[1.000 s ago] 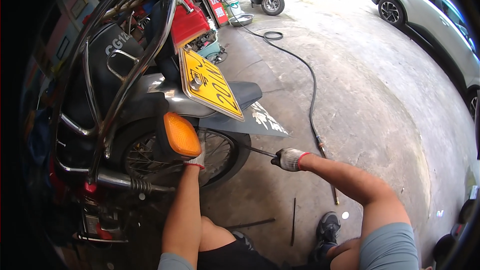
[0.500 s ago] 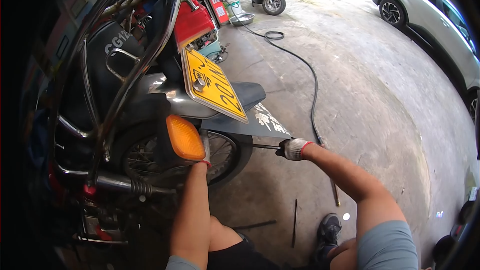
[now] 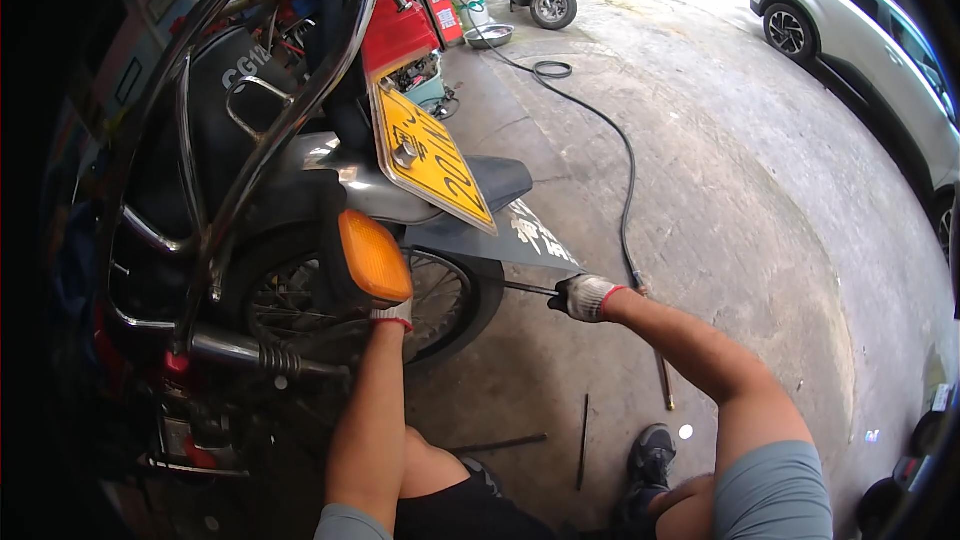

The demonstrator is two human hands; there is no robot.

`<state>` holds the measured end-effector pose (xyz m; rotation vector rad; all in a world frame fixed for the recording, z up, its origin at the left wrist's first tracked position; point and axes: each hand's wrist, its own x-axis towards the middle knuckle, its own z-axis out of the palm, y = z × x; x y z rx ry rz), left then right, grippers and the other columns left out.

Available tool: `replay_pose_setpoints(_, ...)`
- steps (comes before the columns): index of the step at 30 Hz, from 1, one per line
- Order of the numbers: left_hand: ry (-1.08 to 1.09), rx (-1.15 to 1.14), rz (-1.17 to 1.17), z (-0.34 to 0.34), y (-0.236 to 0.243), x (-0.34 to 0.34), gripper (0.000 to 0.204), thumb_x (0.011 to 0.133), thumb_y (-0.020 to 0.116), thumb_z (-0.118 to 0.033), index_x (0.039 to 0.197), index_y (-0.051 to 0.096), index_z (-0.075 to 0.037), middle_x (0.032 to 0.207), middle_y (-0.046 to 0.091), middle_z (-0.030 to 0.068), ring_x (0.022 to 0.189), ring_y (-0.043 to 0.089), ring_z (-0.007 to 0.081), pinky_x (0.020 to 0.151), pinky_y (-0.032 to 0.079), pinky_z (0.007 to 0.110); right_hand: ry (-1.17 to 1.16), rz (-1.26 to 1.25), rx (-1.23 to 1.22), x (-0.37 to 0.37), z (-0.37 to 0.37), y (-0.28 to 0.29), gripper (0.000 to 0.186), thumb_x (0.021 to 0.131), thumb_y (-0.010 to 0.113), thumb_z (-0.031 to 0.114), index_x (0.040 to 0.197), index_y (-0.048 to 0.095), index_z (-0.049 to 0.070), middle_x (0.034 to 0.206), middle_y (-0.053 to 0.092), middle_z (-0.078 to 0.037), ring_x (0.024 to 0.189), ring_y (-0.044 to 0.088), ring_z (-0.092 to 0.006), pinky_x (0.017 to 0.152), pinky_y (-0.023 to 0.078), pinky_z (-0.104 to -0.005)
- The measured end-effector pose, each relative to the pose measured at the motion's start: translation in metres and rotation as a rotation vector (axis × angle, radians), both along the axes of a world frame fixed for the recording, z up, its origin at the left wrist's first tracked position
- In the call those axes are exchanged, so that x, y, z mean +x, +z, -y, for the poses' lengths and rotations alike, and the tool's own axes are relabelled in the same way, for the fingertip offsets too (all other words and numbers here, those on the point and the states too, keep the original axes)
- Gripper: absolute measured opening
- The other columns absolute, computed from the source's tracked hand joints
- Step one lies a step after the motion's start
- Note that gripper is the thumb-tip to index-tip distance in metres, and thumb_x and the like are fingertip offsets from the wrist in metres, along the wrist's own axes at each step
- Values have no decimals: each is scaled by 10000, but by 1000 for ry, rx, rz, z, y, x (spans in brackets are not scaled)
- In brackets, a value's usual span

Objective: Replacing a motorcycle tire using tire levers to pry it off the rim.

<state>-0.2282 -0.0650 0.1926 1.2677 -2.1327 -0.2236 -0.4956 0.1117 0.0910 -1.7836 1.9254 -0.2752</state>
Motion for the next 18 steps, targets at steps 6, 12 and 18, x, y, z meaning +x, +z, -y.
replay_pose_setpoints(6, -4, -2, -19, -24, 7, 26, 580, 920, 418, -495, 1170, 556, 10, 1238, 539, 257, 1156, 465, 461, 993, 343, 517, 19, 15, 54, 4, 3, 8, 446, 910, 485, 431, 1017, 651, 31, 1013, 647, -217, 994, 607, -375, 847, 468, -428)
replay_pose_setpoints(12, 10, 161, 392, -18, 5, 32, 421, 897, 475, -389, 1112, 600, -48, 1109, 627, 173, 1042, 577, 356, 875, 437, 427, 7, 41, -54, -2, 1, 1, 413, 907, 535, 416, 950, 637, 18, 913, 653, -216, 894, 623, -380, 776, 476, -438)
replay_pose_setpoints(18, -198, 620, -466, -41, 7, 16, 352, 873, 635, -190, 1168, 588, -6, 1164, 607, 123, 1069, 557, 182, 916, 417, 303, -2, 22, -32, 3, 0, 2, 406, 907, 531, 412, 938, 635, 21, 899, 653, -217, 885, 622, -385, 768, 477, -440)
